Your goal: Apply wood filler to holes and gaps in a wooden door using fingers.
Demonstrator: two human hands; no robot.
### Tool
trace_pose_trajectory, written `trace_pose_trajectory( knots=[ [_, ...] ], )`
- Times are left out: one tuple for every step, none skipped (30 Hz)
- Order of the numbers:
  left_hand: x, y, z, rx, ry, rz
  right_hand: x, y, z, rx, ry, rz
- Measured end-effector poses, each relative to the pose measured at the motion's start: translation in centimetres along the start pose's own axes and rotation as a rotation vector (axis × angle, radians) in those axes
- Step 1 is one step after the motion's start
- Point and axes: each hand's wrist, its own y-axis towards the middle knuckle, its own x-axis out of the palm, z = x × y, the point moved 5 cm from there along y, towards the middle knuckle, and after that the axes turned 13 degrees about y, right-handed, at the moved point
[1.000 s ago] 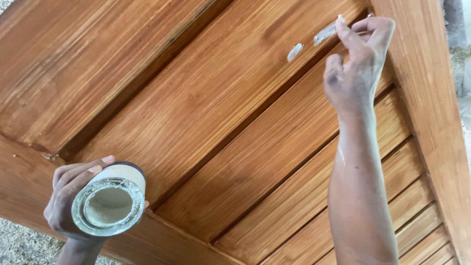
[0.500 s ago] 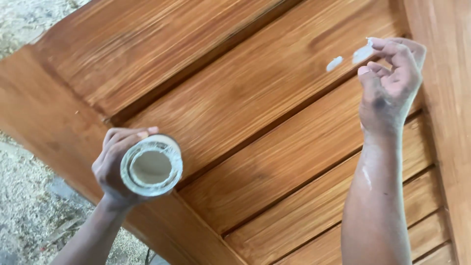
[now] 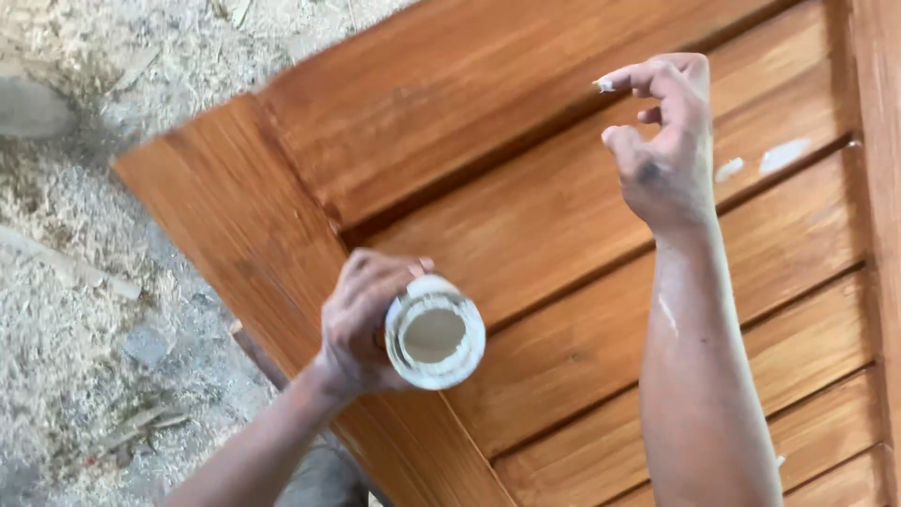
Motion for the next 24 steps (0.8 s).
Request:
trace_pose_trajectory(
  knots=[
    [-0.2,0.2,-0.3,-0.004,-0.017,-0.013,0.4,0.8,1.1,0.019,-0.009,0.004],
    [-0.4,0.5,-0.5,-0.007,-0.055,-0.023,0.8,1.6,2.1,0.021,-0.039,0.002],
    [-0.5,0.6,-0.6,-0.015,-0.095,-0.03,1.2,2.4,3.1,0.025,-0.07,-0.007],
    [-0.5,0.1,-0.7,-0.025,-0.113,-0.041,1.3,2.3,3.0,0.045,-0.08,-0.009],
    [-0.3,0.1,-1.0,-0.024,-0.149,-0.034,1.3,2.9,2.8,0.077,-0.06,0.002],
    [-0.2,0.0,-1.1,-0.023,-0.185,-0.028,1.2,3.4,2.6,0.11,-0.039,0.013],
    [-0.4,0.2,-1.6,-0.025,-0.193,-0.029,1.0,3.9,2.9,0.115,-0.046,0.013],
    [-0.5,0.4,-1.9,-0.038,-0.23,-0.041,0.7,4.2,3.3,0.13,-0.03,0.036],
    [-0.7,0.2,-2.0,-0.058,-0.267,-0.059,0.3,4.1,3.7,0.153,-0.011,0.057],
    [-1.4,0.7,-2.3,-0.066,-0.275,-0.067,0.8,4.8,3.1,0.166,-0.016,0.054],
    [-1.8,1.2,-2.6,-0.045,-0.304,-0.103,1.0,5.5,2.7,0.185,-0.046,0.053],
    [-2.1,1.8,-2.9,-0.024,-0.332,-0.139,1.1,6.1,2.2,0.203,-0.076,0.052],
    [-2.9,2.4,-4.0,-0.024,-0.342,-0.14,1.2,6.3,2.3,0.209,-0.084,0.054],
    [-3.6,2.9,-5.0,0.029,-0.277,-0.143,1.4,6.5,2.3,0.183,-0.143,0.029],
    [-4.6,3.1,-5.8,0.075,-0.206,-0.147,1.9,6.6,2.4,0.159,-0.194,-0.003],
    [-5.5,3.8,-6.7,0.068,-0.21,-0.151,2.2,6.6,1.7,0.167,-0.195,-0.008],
    [-6.6,4.5,-7.7,0.072,-0.107,-0.135,2.8,6.9,0.3,-0.001,-0.41,-0.009],
    [-7.6,5.3,-8.7,0.075,-0.003,-0.12,3.5,7.0,-1.0,-0.171,-0.622,-0.013],
    [-8.0,5.1,-9.6,0.074,-0.004,-0.125,3.6,6.7,-0.4,-0.167,-0.62,-0.014],
    [-8.6,4.9,-10.7,0.027,0.032,-0.074,3.7,6.5,0.3,-0.149,-0.654,-0.018],
    [-9.2,4.7,-11.8,-0.022,0.066,-0.025,3.7,6.1,1.0,-0.127,-0.69,-0.024],
    [-9.3,5.0,-11.7,-0.025,0.061,-0.033,4.3,6.2,-0.5,-0.118,-0.69,-0.027],
    [-9.6,5.2,-12.0,-0.094,0.039,-0.027,4.7,6.5,-1.9,-0.1,-0.672,0.0],
    [-9.8,5.5,-12.3,-0.163,0.017,-0.022,5.1,6.8,-3.4,-0.082,-0.654,0.026]
  ],
)
